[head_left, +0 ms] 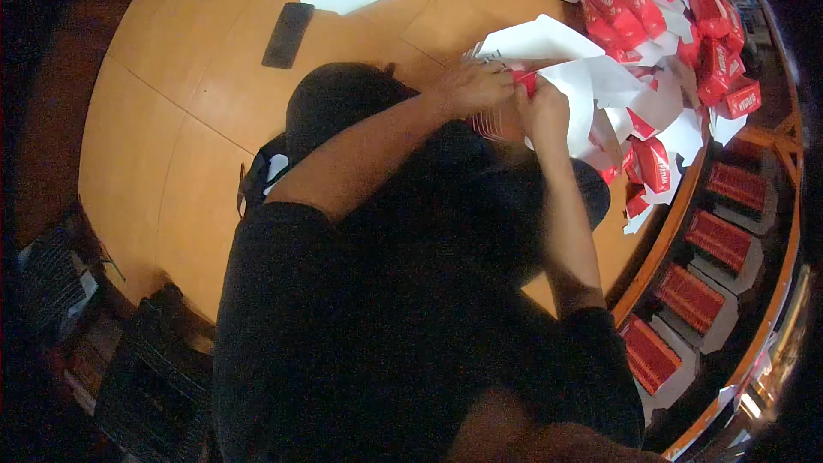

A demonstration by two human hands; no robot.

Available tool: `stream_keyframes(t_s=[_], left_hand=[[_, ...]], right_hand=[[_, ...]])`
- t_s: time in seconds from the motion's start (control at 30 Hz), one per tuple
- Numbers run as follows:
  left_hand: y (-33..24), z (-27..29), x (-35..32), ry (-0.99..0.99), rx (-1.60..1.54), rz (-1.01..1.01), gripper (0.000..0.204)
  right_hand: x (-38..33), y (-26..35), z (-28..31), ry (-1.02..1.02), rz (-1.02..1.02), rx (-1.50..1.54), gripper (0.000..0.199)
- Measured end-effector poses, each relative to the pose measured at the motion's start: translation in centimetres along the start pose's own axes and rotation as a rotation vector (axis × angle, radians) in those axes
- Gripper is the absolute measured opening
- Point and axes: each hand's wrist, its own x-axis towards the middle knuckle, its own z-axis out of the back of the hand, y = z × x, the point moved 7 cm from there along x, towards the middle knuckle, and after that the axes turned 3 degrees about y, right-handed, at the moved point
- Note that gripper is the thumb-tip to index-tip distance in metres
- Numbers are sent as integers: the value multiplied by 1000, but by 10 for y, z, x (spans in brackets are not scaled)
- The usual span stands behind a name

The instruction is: The person sits on the floor and repeatedly assembles small red and white cardboard boxes. They fold the flat-packed pieces into shape, insert a red packet into each box, and place the finished units into a nearby wooden crate.

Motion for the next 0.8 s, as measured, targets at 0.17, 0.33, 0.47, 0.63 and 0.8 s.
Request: stream_keyframes(t_s=[0.17,0.33,0.47,0.63,0.8], left_hand=[[3,-7,-1,77,-41,-4,51],[16,-40,-1,-1,-156,12,58],[15,-30,1,188,-279,114,43],[26,-39,-12,-68,-503,136,34],[14,-1,-16,-249,-623,357,21]], right_hand=[[1,1,-10,58,18,8,28],[-1,10,-12,236,16,19,40],[0,-9,-52,259,106,-114,46],[-3,-28,-7,86,-93,265,47],[-8,-154,36,-309,-217,57,39]])
